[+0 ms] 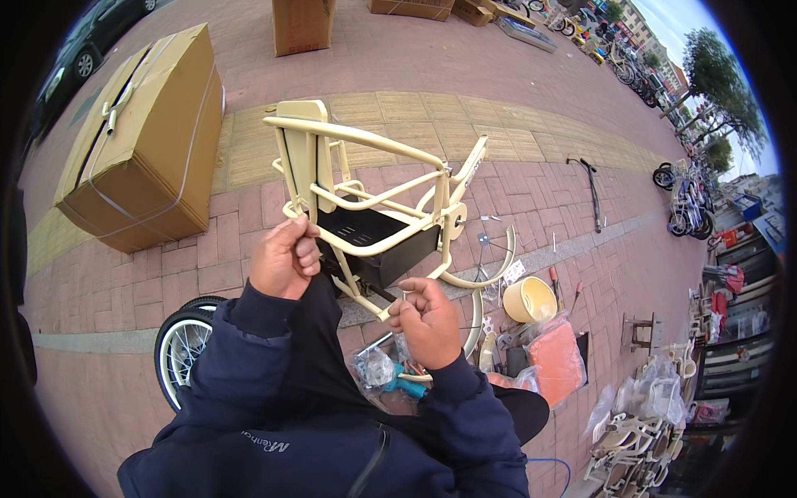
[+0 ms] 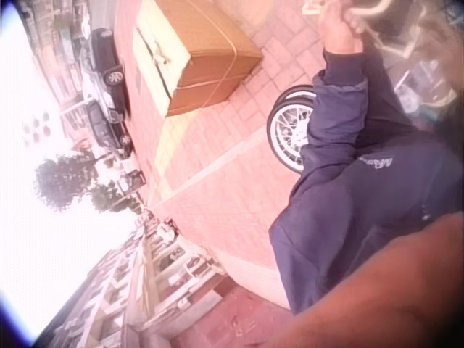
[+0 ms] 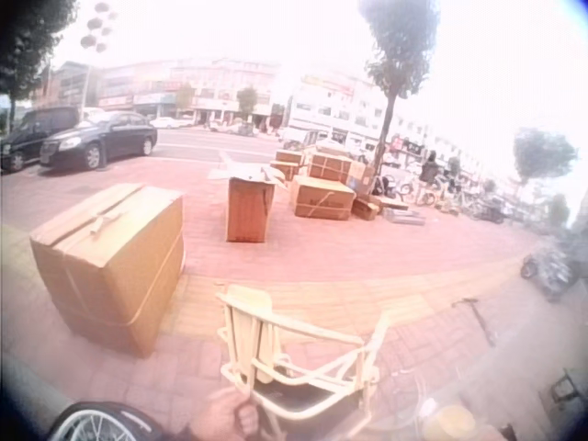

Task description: The person assembles a tricycle frame by attaching the seat and rear fender. They use a cordless drill to secure bolts and fasten components, then attach a cable to the frame.

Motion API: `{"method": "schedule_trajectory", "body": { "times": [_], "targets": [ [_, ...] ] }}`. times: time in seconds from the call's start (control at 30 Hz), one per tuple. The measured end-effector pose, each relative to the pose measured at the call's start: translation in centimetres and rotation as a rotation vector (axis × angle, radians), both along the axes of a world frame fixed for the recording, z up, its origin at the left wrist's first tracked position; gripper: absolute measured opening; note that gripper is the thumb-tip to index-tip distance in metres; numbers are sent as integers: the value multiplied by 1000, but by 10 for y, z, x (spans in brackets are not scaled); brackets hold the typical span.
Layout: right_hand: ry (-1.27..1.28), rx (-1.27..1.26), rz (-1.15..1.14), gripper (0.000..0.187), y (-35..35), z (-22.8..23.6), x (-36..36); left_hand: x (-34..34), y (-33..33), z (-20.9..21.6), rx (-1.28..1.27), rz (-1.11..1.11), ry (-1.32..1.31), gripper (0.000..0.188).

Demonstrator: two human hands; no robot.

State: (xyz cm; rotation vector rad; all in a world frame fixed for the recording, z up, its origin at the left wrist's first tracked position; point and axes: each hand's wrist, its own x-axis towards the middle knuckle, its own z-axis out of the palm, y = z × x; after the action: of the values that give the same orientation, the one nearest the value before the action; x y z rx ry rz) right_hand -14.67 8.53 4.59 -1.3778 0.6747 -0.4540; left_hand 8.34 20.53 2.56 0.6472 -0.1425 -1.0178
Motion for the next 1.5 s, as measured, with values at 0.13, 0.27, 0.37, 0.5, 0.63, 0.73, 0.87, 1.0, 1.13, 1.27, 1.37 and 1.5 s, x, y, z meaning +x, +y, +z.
{"method": "schedule_trajectory", "body": {
  "times": [0.13,0.27,0.37,0.5,0.63,0.73,0.87,1.0,1.13,1.27,1.37,1.5],
  "targets": [
    [230,140,-32,17,-20,-34,22,144,26,-97,578,344,-443,28],
    [215,297,-217,32,-39,-66,65,222,1,-230,1180,72,-1850,35],
    [318,151,-300,54,-47,-80,96,242,-32,-279,1244,-494,-1549,34],
    [296,109,-427,48,-61,-96,115,252,-69,-293,1271,-730,-1619,42],
    [411,-24,-486,44,-83,-105,121,261,-79,-291,1275,-780,-1616,41],
    [552,-106,-507,38,-85,-104,121,257,-78,-289,1278,-768,-1598,40],
    [634,-199,-529,33,-77,-104,99,244,-77,-284,1281,-725,-1563,40],
    [475,-181,-526,34,-88,-115,75,225,-72,-278,1287,-637,-1520,39],
    [345,-219,-463,34,-123,-128,66,200,-61,-274,1307,-497,-1458,39],
    [347,-269,-330,35,-172,-134,59,170,-59,-271,1311,-384,-1388,39],
    [424,-471,-170,35,-211,-140,46,149,-60,-272,1308,-322,-1335,38],
    [277,-364,-139,33,-244,-170,45,133,-61,-272,1321,-269,-1279,38]
  ]
}}
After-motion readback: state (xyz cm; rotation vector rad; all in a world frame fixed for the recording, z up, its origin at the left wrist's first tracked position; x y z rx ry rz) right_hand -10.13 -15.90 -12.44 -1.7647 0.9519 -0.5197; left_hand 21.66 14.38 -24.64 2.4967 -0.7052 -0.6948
